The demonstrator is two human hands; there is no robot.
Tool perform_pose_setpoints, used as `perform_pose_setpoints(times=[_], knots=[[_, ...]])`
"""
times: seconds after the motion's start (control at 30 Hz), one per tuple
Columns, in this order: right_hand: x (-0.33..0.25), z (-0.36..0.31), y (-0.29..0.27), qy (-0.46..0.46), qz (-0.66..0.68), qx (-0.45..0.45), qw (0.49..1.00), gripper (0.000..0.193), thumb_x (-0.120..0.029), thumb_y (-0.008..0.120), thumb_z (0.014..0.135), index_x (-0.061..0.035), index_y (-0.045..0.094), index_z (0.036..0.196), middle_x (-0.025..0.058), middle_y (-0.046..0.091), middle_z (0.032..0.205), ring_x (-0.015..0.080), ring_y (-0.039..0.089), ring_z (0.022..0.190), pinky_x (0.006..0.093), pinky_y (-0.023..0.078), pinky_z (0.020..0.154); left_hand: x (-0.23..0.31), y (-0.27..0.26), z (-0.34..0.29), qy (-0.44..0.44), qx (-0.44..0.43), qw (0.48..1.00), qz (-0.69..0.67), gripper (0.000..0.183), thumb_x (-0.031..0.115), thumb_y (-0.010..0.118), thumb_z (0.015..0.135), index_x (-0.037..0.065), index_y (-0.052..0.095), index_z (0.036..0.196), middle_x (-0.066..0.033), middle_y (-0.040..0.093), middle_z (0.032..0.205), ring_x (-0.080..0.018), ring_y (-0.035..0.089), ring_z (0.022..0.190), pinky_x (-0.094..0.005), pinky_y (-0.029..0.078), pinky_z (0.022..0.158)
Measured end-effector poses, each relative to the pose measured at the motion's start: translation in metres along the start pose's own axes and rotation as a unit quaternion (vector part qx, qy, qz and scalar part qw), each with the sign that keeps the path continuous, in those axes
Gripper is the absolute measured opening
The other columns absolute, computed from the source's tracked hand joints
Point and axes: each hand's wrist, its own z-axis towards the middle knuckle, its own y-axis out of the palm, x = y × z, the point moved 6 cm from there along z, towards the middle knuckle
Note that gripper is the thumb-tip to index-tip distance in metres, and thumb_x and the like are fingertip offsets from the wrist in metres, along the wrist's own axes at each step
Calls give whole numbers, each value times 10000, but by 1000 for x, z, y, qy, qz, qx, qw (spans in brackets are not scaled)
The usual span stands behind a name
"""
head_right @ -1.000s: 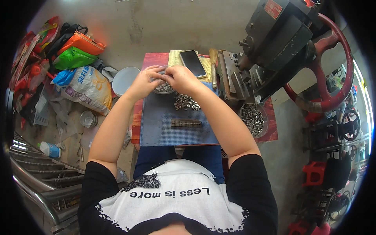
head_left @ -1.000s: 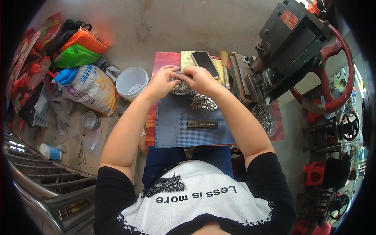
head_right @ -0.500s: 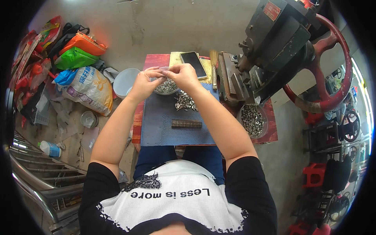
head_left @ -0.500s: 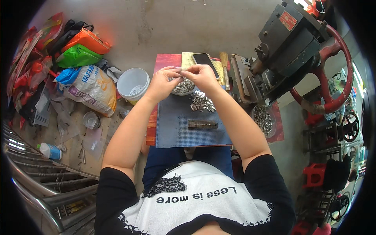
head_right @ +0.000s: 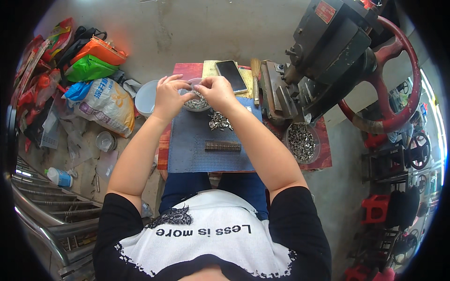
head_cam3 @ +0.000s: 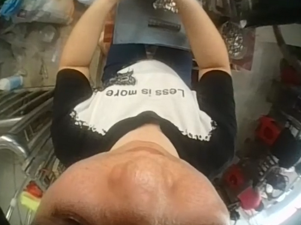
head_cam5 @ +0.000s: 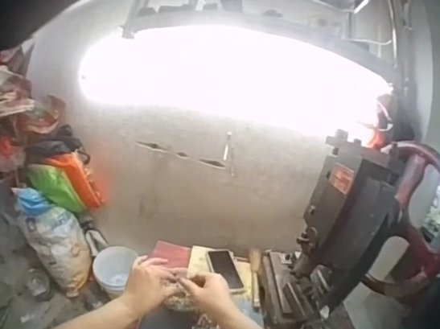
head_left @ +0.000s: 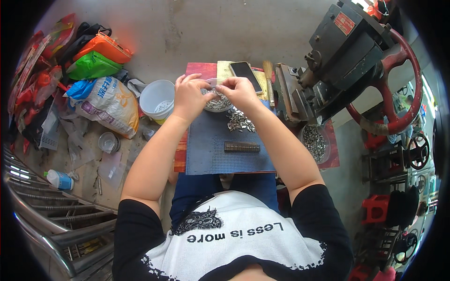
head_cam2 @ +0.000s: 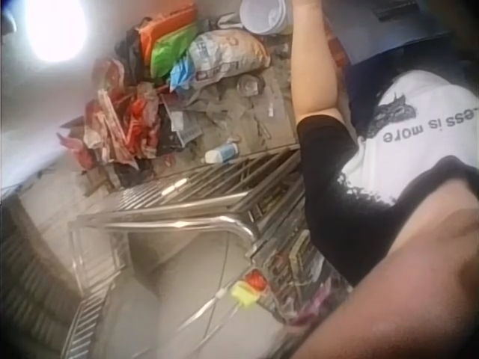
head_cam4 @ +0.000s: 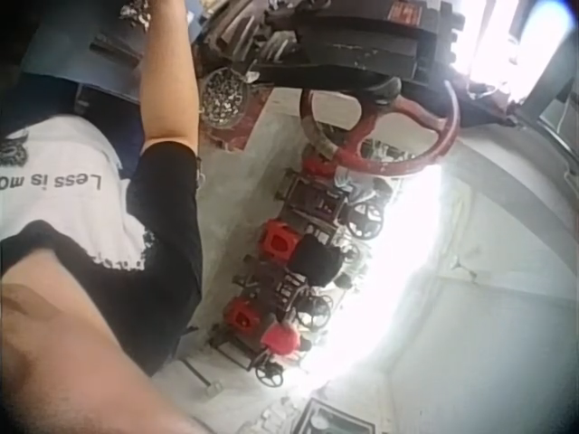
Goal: Assembling small metal components onto a strip and using a manual press machine to secure them.
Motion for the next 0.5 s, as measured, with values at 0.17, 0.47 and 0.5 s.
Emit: perform_pose_setpoints(times=[0.17, 0.47, 0.5], knots=[[6, 4, 2, 7, 72, -4, 997, 229, -213, 754, 884, 16, 741, 898, 52, 703, 780, 98, 609, 711, 285, 492, 661, 4, 4, -5, 35, 28, 999, -17, 208, 330, 808, 755, 143, 791, 843, -20, 747, 1069, -230, 569, 1243, -498, 258, 1149], [8, -4, 8, 37, 60, -39, 997, 188, -172, 728, 920, 13, 692, 909, 2, 675, 812, 66, 589, 753, 248, 473, 663, 11, -2, -12, 18, 34, 999, 5, 214, 317, 812, 746, 122, 755, 816, -5, 730, 1119, -232, 565, 1224, -518, 253, 1137], [8, -3, 4, 30, 33, -28, 999, 191, -172, 728, 920, 15, 687, 922, 9, 681, 827, 69, 601, 770, 245, 480, 669, 13, -4, -14, 29, 48, 998, 7, 226, 319, 815, 741, 115, 754, 817, -11, 730, 1102, -233, 575, 1204, -504, 275, 1122]])
